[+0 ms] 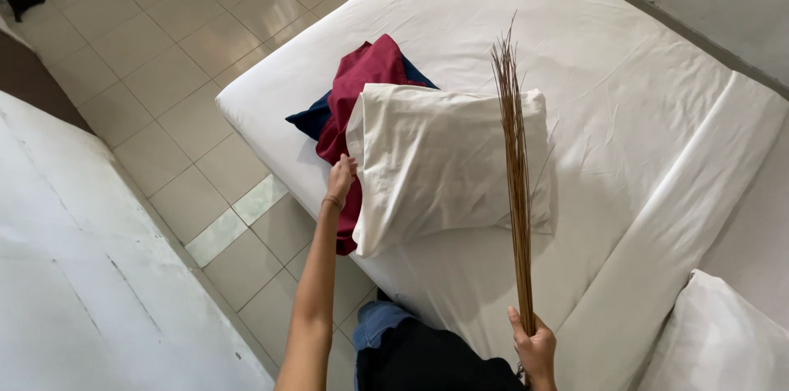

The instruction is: The person uses a traditional straw broom to repeatedly hit a white pillow on a bed to remove dust. After cleaning the white pillow, they place it on the bed and proceed to hit a blue pillow with the broom in the same manner.

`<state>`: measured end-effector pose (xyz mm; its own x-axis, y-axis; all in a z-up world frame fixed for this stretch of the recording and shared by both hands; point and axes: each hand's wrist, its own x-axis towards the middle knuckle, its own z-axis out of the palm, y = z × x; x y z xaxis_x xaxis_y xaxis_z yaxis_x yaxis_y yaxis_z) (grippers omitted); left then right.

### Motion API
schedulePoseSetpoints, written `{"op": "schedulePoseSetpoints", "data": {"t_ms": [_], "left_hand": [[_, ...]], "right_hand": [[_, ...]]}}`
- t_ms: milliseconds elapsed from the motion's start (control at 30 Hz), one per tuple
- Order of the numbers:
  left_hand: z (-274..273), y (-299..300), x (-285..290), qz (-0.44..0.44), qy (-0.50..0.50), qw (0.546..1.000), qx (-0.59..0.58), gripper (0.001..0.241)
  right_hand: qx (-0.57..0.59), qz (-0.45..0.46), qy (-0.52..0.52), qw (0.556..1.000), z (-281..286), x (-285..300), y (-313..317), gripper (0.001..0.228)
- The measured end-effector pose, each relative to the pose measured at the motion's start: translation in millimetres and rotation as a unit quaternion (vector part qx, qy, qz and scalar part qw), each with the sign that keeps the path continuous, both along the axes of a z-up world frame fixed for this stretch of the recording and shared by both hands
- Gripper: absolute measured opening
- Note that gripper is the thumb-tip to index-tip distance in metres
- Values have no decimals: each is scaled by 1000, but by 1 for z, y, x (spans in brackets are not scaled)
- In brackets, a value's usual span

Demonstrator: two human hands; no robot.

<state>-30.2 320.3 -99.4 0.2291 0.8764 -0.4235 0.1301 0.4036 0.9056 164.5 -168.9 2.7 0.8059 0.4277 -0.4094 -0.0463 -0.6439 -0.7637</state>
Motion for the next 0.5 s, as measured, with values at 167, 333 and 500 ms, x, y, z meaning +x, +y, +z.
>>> {"op": "schedulePoseSetpoints", "data": {"t_ms": [167,333,500], "left_hand": [[-16,83,54,31,-170,962,-211,93],[-9,130,94,-77,-164,946,-269,111],[-27,199,110,-44,-379,871,-311,42]], "right_hand": [[29,-46,24,998,-2,-13,39,48],[43,-130,52,989,-12,-18,82,41],[8,-100,14,995,-19,-12,103,46]]}}
